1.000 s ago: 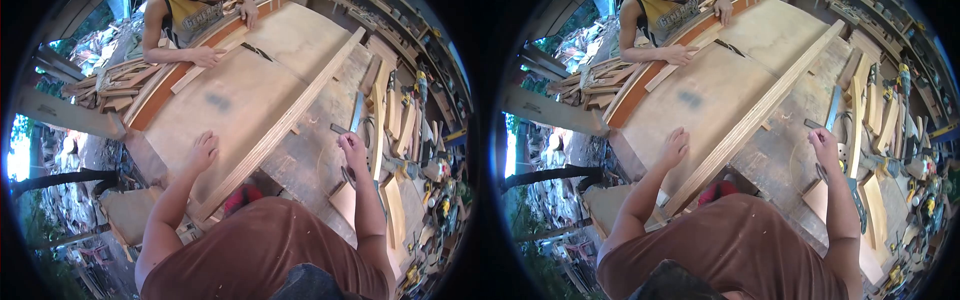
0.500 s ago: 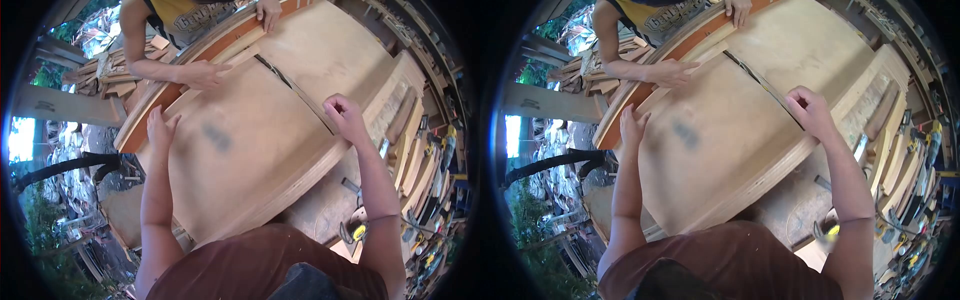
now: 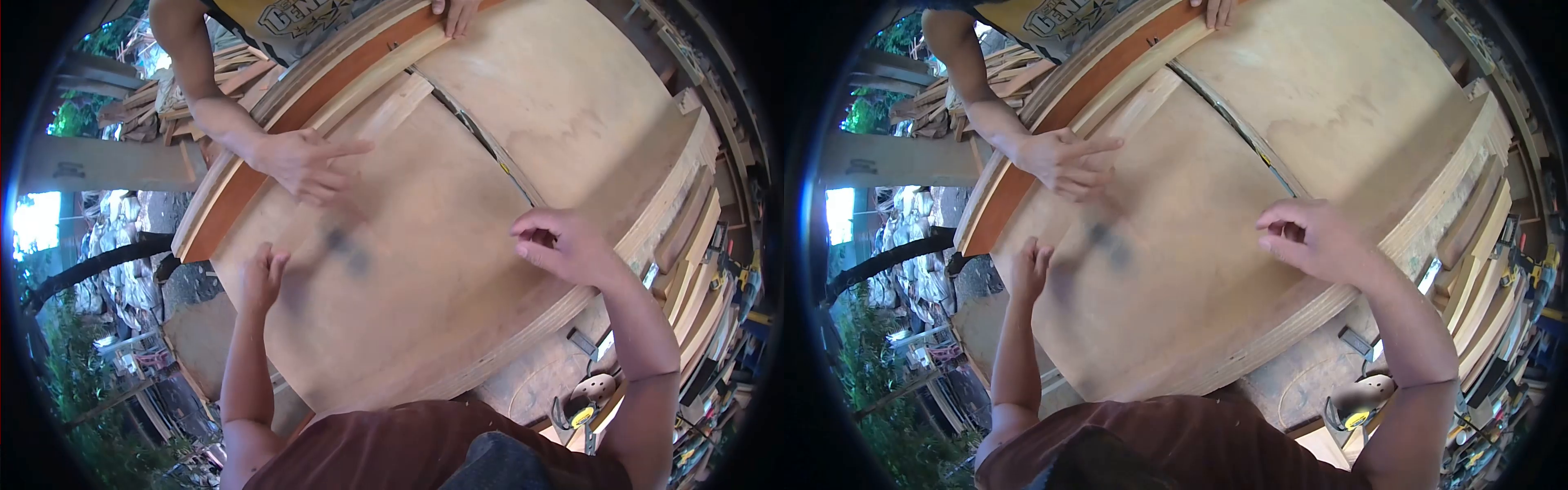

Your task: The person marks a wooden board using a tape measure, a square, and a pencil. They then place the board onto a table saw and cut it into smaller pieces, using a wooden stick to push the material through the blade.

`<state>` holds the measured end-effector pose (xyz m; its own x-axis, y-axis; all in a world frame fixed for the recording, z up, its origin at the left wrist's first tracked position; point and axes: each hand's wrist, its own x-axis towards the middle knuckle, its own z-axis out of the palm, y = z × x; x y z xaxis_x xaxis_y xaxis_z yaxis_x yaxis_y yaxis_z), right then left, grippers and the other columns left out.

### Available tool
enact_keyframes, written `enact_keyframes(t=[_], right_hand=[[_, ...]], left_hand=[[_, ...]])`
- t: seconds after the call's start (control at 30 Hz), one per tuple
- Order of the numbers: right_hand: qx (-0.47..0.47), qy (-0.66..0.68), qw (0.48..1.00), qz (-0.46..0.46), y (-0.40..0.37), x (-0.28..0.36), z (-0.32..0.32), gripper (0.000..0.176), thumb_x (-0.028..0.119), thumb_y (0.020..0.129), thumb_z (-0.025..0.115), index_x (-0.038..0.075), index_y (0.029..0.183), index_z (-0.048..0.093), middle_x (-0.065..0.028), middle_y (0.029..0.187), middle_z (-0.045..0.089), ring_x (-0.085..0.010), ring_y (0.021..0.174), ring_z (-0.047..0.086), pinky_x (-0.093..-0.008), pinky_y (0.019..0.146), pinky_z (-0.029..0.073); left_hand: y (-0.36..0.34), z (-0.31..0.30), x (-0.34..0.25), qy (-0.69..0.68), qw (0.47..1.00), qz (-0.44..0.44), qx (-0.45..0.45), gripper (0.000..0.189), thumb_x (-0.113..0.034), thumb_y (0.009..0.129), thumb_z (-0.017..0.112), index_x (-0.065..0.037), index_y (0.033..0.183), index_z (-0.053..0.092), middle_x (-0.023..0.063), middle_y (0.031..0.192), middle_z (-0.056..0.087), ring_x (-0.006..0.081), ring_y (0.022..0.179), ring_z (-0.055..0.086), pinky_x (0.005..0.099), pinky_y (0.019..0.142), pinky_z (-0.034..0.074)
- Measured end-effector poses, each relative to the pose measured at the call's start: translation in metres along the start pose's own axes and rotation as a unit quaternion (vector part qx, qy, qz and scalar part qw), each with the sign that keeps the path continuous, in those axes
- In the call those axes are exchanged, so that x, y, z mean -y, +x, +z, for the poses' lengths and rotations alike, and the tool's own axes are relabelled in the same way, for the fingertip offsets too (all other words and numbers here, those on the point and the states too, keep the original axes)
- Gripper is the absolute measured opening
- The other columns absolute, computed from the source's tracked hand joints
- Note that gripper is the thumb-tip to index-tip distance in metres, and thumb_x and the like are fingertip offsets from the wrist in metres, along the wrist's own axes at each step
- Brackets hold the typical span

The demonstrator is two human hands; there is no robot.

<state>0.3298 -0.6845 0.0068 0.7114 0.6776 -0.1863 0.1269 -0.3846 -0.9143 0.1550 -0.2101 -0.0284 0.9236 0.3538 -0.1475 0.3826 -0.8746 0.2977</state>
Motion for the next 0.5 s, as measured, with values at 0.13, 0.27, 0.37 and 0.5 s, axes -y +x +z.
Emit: enact_keyframes(t=[0.13, 0.27, 0.37, 0.5], right_hand=[[0.133, 0.016, 0.987, 0.094, 0.02, 0.003, 0.015, 0.046, 0.03, 0.094, 0.064, 0.001, 0.128, 0.056, -0.0082, 0.092, 0.066, -0.0134, 0.079, 0.061, -0.03, 0.07, 0.05], [0.169, 0.139, 0.959, 0.18, 0.046, 0.016, 0.049, 0.071, 0.044, 0.098, 0.056, 0.0, 0.148, 0.033, -0.0141, 0.117, 0.064, -0.019, 0.102, 0.063, -0.0322, 0.085, 0.052], [0.154, 0.27, 0.939, 0.149, 0.055, 0.012, 0.09, 0.077, 0.047, 0.1, 0.052, -0.003, 0.151, 0.024, -0.0177, 0.126, 0.06, -0.0228, 0.114, 0.059, -0.0337, 0.093, 0.051], [0.025, 0.447, 0.869, 0.21, 0.056, 0.023, 0.118, 0.05, 0.034, 0.105, 0.045, 0.003, 0.144, 0.036, -0.0121, 0.108, 0.064, -0.0198, 0.097, 0.064, -0.0327, 0.082, 0.056]], left_hand=[[-0.048, 0.017, -0.004, -0.171, 0.983, -0.018, 0.07, 0.04, -0.04, 0.097, 0.059, -0.002, 0.084, 0.056, 0.0097, 0.06, 0.058, 0.0214, 0.055, 0.057, 0.0371, 0.053, 0.043], [-0.093, 0.042, -0.034, -0.259, 0.941, -0.095, 0.196, 0.037, -0.04, 0.099, 0.053, -0.006, 0.09, 0.062, 0.0065, 0.062, 0.059, 0.0202, 0.059, 0.06, 0.0372, 0.058, 0.047], [-0.122, 0.055, -0.091, -0.296, 0.893, -0.057, 0.334, 0.036, -0.042, 0.098, 0.055, -0.007, 0.105, 0.062, 0.017, 0.089, 0.064, 0.0338, 0.082, 0.064, 0.0419, 0.074, 0.049], [-0.115, 0.067, -0.128, -0.325, 0.857, -0.054, 0.396, 0.036, -0.041, 0.098, 0.056, -0.007, 0.108, 0.06, 0.0169, 0.091, 0.064, 0.0355, 0.084, 0.063, 0.0434, 0.075, 0.049]])
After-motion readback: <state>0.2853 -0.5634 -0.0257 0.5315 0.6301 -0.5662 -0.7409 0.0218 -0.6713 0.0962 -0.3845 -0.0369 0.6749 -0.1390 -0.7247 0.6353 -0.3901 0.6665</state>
